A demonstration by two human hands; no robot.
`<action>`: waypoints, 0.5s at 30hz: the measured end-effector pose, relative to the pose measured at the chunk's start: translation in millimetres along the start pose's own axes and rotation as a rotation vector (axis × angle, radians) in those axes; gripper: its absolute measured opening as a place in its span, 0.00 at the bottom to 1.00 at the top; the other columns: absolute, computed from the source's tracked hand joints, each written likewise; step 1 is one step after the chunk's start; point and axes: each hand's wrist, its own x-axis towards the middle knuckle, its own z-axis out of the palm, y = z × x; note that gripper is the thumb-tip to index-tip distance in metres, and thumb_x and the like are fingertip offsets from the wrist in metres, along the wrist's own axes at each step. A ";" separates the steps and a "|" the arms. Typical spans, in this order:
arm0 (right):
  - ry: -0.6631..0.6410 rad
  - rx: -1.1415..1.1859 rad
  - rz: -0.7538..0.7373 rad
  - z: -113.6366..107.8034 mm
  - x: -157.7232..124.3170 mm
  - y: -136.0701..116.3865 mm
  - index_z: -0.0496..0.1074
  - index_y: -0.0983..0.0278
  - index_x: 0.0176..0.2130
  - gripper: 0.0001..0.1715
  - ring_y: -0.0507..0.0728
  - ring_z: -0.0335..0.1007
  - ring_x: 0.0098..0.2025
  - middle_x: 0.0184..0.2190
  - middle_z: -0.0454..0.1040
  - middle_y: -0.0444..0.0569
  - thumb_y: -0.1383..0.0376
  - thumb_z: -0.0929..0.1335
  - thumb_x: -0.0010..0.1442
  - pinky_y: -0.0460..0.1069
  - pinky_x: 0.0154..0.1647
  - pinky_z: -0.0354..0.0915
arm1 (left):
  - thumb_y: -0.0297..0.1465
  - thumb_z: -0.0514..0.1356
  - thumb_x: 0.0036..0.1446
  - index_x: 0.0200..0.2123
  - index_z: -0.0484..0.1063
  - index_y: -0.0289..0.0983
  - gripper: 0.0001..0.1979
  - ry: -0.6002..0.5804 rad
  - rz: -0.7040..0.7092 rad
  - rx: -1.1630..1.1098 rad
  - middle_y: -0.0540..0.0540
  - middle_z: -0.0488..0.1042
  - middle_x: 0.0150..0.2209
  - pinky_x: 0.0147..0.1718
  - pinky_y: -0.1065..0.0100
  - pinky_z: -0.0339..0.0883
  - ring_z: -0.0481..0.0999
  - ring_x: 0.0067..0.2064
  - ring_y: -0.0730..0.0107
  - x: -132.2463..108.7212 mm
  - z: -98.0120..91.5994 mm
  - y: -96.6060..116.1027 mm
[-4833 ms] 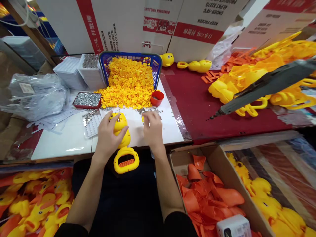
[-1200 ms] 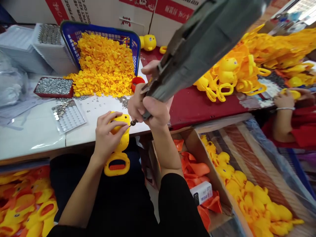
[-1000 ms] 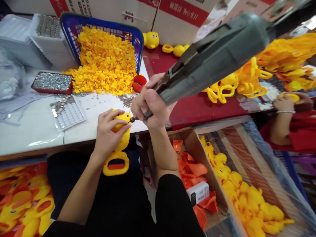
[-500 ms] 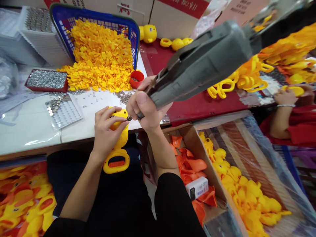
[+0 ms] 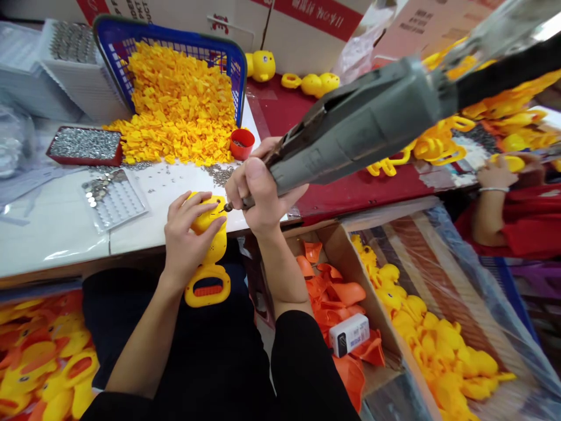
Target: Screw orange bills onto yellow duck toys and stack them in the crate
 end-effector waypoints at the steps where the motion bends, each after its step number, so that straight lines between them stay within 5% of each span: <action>1: 0.010 -0.026 0.006 0.5 -1.0 2.6 0.60 0.51 0.36 0.32 0.53 0.48 0.13 0.17 0.51 0.35 0.33 0.72 0.53 0.51 0.15 0.54 | 0.36 0.68 0.62 0.43 0.81 0.43 0.07 0.005 -0.005 -0.008 0.46 0.83 0.53 0.66 0.47 0.66 0.75 0.60 0.56 0.3 -0.7 -1.1; 9: -0.068 -0.012 0.057 4.0 -9.1 13.1 0.61 0.51 0.41 0.28 0.52 0.52 0.17 0.21 0.56 0.37 0.36 0.71 0.57 0.51 0.19 0.55 | 0.39 0.69 0.62 0.44 0.80 0.43 0.10 -0.025 -0.015 -0.066 0.46 0.82 0.55 0.67 0.45 0.66 0.77 0.61 0.57 3.3 -7.0 -10.8; 15: -0.270 0.013 0.207 13.0 -3.2 14.9 0.65 0.53 0.41 0.37 0.52 0.60 0.21 0.26 0.62 0.40 0.30 0.73 0.49 0.51 0.20 0.62 | 0.37 0.73 0.58 0.45 0.79 0.43 0.13 -0.028 0.032 -0.079 0.44 0.81 0.57 0.66 0.46 0.67 0.76 0.63 0.56 0.9 -10.1 -15.6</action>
